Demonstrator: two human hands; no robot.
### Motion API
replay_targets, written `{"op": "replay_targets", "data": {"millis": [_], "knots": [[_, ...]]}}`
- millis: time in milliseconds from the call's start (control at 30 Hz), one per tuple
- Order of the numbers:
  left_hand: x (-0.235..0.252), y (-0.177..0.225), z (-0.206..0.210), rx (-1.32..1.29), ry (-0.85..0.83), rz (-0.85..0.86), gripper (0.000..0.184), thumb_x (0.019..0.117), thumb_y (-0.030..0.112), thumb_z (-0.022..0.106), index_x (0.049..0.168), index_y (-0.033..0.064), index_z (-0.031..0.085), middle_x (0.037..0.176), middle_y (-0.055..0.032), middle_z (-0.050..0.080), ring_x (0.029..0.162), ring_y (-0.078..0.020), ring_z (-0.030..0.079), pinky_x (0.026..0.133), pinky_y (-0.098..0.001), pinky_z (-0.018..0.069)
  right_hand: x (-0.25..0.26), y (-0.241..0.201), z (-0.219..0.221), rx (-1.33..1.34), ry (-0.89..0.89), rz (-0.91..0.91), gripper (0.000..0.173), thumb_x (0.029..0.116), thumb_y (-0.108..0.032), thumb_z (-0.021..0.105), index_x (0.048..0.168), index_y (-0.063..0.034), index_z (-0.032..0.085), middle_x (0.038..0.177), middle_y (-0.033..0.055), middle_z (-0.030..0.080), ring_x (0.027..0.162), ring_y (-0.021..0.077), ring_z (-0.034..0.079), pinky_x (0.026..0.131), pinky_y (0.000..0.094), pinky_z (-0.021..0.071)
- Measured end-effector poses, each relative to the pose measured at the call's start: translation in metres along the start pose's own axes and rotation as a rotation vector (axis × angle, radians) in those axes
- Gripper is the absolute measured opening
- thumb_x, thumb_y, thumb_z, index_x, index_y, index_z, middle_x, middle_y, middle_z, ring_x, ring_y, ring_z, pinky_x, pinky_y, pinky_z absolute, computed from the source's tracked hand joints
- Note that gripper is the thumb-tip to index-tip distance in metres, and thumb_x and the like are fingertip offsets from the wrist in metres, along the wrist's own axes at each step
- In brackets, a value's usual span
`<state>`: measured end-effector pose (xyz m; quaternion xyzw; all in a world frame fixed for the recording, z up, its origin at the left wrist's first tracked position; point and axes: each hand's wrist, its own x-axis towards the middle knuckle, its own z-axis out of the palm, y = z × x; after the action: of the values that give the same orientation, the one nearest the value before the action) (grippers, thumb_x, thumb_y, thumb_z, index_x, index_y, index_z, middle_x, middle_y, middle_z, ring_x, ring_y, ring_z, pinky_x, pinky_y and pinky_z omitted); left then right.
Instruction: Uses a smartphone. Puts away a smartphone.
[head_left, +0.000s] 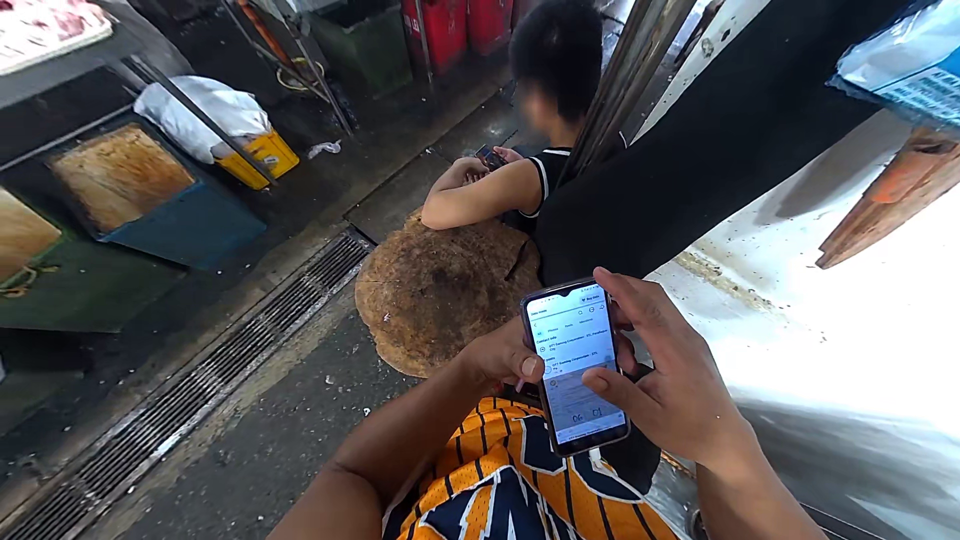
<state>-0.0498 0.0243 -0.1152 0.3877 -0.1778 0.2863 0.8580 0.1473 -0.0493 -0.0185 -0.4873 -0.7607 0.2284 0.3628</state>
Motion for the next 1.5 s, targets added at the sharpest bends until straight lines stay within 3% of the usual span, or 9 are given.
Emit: {"op": "replay_targets", "data": {"millis": [167,267,333,467,1067,1333,1500], "knots": [[-0.003,0.000,0.000,-0.004,0.012,0.005,0.045,0.0974,0.032,0.069,0.141,0.0251,0.062,0.134,0.0068,0.068,0.122,-0.0035,0.064,0.105,-0.0245,0.0514,-0.001,0.000,0.000,-0.022,0.003,-0.021,0.068,0.0984,-0.059,0.058,0.152,-0.0182,0.050,0.135,0.0060,0.053,0.086,-0.0033,0.052,0.071,0.0106,0.0463],[-0.005,0.001,0.000,-0.006,0.010,0.013,0.044,0.0978,0.032,0.069,0.141,0.0258,0.062,0.134,0.0070,0.068,0.122,-0.0032,0.063,0.105,-0.0240,0.0514,-0.002,0.001,-0.001,0.055,0.017,-0.052,0.049,0.0994,-0.051,0.061,0.128,-0.0110,0.066,0.135,0.0071,0.057,0.085,-0.0035,0.054,0.069,0.0113,0.0468],[-0.005,0.001,0.000,-0.009,0.007,0.014,0.043,0.0984,0.032,0.068,0.140,0.0259,0.062,0.133,0.0073,0.069,0.122,-0.0026,0.064,0.105,-0.0234,0.0513,-0.003,0.002,-0.002,0.098,0.015,-0.056,0.041,0.0999,-0.049,0.062,0.111,-0.0091,0.065,0.134,0.0069,0.058,0.086,-0.0024,0.057,0.069,0.0125,0.0484],[-0.007,0.003,0.001,-0.005,0.034,0.023,0.041,0.0984,0.033,0.067,0.139,0.0259,0.064,0.130,0.0069,0.070,0.120,-0.0027,0.065,0.104,-0.0233,0.0525,-0.005,0.004,-0.001,0.146,0.015,-0.044,0.040,0.1004,-0.049,0.061,0.106,-0.0091,0.061,0.137,0.0074,0.058,0.094,0.0015,0.062,0.075,0.0168,0.0533],[-0.008,0.000,-0.005,-0.023,0.020,0.033,0.040,0.0993,0.032,0.066,0.139,0.0251,0.064,0.129,0.0074,0.071,0.119,-0.0016,0.065,0.104,-0.0224,0.0516,-0.009,0.007,0.003,0.155,0.016,-0.017,0.039,0.1002,-0.047,0.062,0.109,-0.0092,0.060,0.136,0.0076,0.056,0.094,0.0000,0.060,0.075,0.0146,0.0516],[-0.007,-0.004,-0.009,-0.031,0.022,0.022,0.043,0.0981,0.034,0.068,0.140,0.0239,0.063,0.132,0.0043,0.070,0.121,-0.0053,0.065,0.106,-0.0256,0.0515,-0.007,0.004,0.001,0.102,-0.007,-0.008,0.050,0.0987,-0.050,0.063,0.127,-0.0094,0.062,0.139,0.0082,0.055,0.093,0.0000,0.058,0.076,0.0148,0.0511],[-0.007,-0.004,-0.009,-0.031,0.026,0.030,0.042,0.0975,0.034,0.069,0.138,0.0237,0.065,0.130,0.0043,0.070,0.120,-0.0057,0.065,0.104,-0.0259,0.0526,-0.003,0.004,-0.001,0.061,-0.049,0.005,0.062,0.0985,-0.054,0.061,0.146,-0.0151,0.054,0.142,0.0065,0.053,0.094,0.0007,0.058,0.079,0.0164,0.0521]]}}
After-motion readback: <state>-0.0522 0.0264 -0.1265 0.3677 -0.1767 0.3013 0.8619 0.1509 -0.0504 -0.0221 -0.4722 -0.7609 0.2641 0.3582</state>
